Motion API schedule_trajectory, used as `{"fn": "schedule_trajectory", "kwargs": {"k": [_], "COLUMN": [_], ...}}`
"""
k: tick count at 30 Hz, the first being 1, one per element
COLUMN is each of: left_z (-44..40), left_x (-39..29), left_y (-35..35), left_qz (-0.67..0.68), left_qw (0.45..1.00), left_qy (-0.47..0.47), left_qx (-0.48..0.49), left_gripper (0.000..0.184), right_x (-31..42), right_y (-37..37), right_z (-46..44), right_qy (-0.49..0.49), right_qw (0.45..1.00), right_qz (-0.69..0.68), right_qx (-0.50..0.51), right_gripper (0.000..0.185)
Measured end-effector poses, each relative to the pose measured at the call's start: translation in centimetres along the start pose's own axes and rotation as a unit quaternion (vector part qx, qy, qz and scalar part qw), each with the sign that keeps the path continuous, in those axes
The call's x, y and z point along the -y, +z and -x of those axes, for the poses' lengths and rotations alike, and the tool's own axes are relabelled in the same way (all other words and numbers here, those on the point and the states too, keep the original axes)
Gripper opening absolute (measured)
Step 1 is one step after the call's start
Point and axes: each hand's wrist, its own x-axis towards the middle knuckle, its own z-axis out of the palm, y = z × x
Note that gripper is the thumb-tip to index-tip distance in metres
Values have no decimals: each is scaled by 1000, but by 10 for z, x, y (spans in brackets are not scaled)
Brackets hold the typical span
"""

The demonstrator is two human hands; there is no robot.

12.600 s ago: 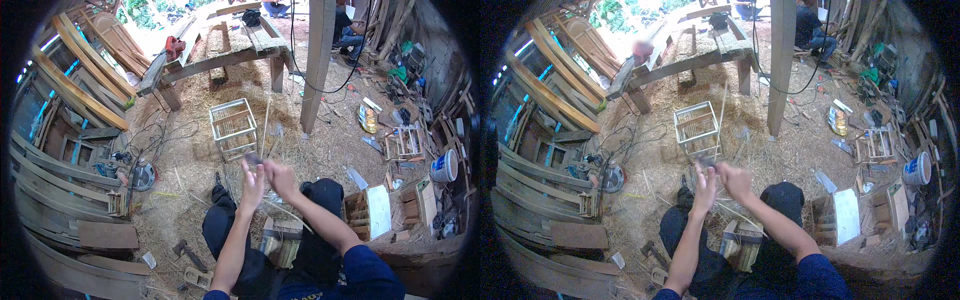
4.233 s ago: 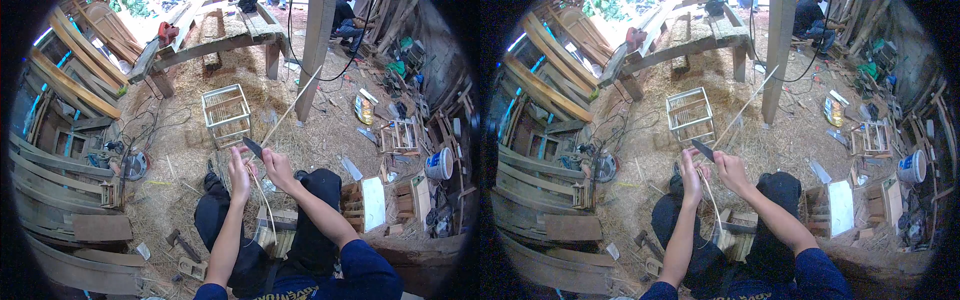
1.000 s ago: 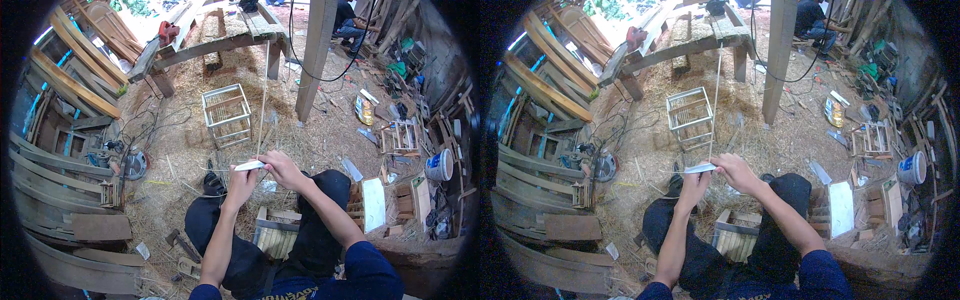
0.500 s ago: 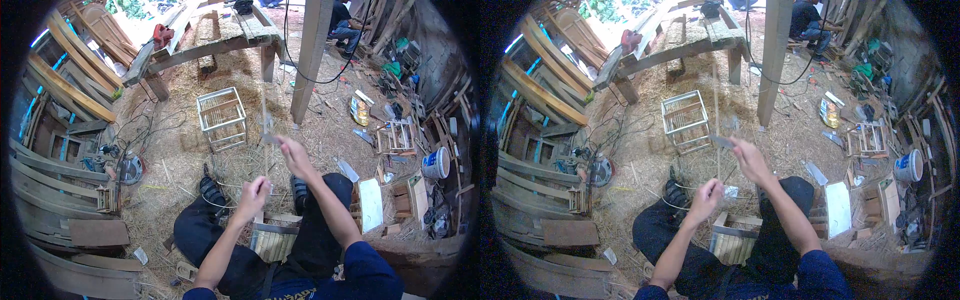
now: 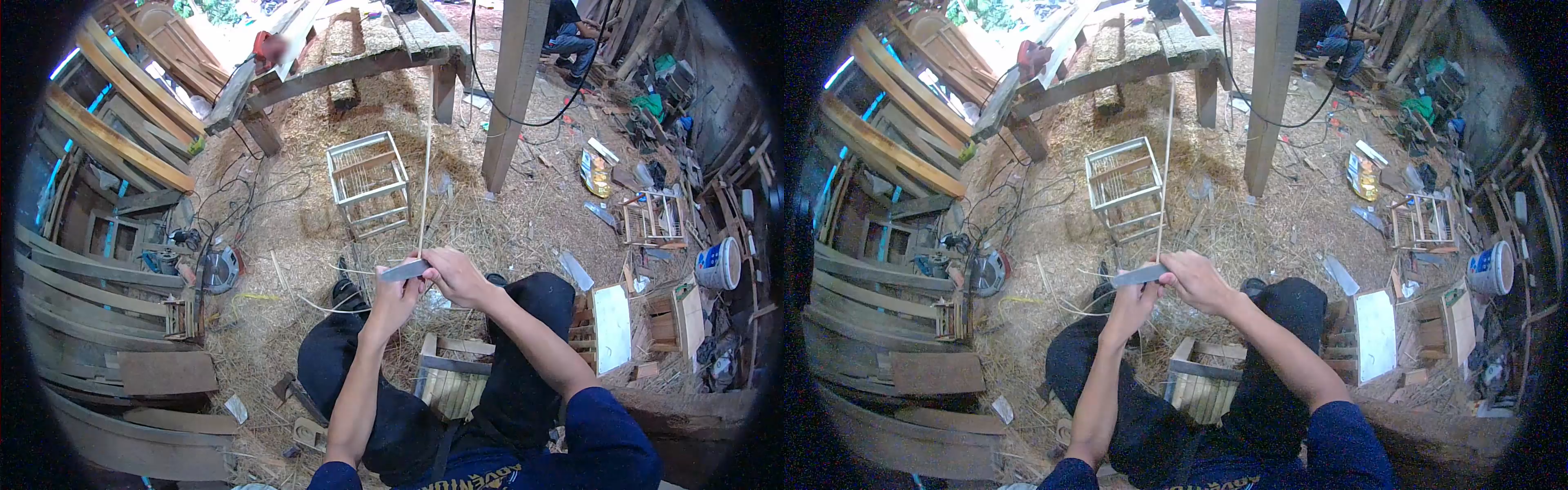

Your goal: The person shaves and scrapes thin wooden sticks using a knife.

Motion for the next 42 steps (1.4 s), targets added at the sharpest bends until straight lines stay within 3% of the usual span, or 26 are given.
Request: {"fn": "schedule_trajectory", "kwargs": {"k": [3,10,13,15,16,19,23,25,27,29,30,34,38,42], "left_z": [8,18,21,25,28,35,22,21,25,29,29,25,24,20], "left_x": [12,14,-3,-29,-26,-18,-13,-7,-7,-10,-16,5,7,11], "left_y": [-1,2,-1,-2,4,16,10,5,1,7,8,11,14,7], "left_qz": [-44,-30,-13,60,50,39,48,-1,-37,-7,-69,18,-28,-151], "left_qw": [997,998,999,996,996,996,998,1000,997,994,992,991,986,974], "left_qy": [66,46,14,-34,-12,17,-9,12,36,29,30,-26,-39,-6], "left_qx": [18,18,39,64,74,81,27,5,53,103,96,132,157,170], "left_gripper": [11,18,22,24,24,24,22,22,23,24,24,19,13,16], "right_x": [0,-10,-14,-30,-35,-32,0,-7,-40,-64,-69,-35,-33,-32], "right_y": [-2,-12,-14,-40,-51,-59,0,-8,-23,-40,-45,-9,-30,-25], "right_z": [6,15,18,13,10,6,27,14,-1,-8,-12,-2,-9,-8], "right_qy": [-30,-7,-31,99,165,115,39,19,106,160,187,185,217,197], "right_qw": [998,996,989,977,961,957,995,995,982,967,957,961,915,906], "right_qz": [56,89,136,140,140,167,60,94,115,130,139,-174,-323,-360], "right_qx": [0,-24,-53,-130,-170,-206,-73,10,-105,-151,-176,-113,-107,-106], "right_gripper": [52,56,49,40,35,27,26,29,37,41,43,52,48,45]}}
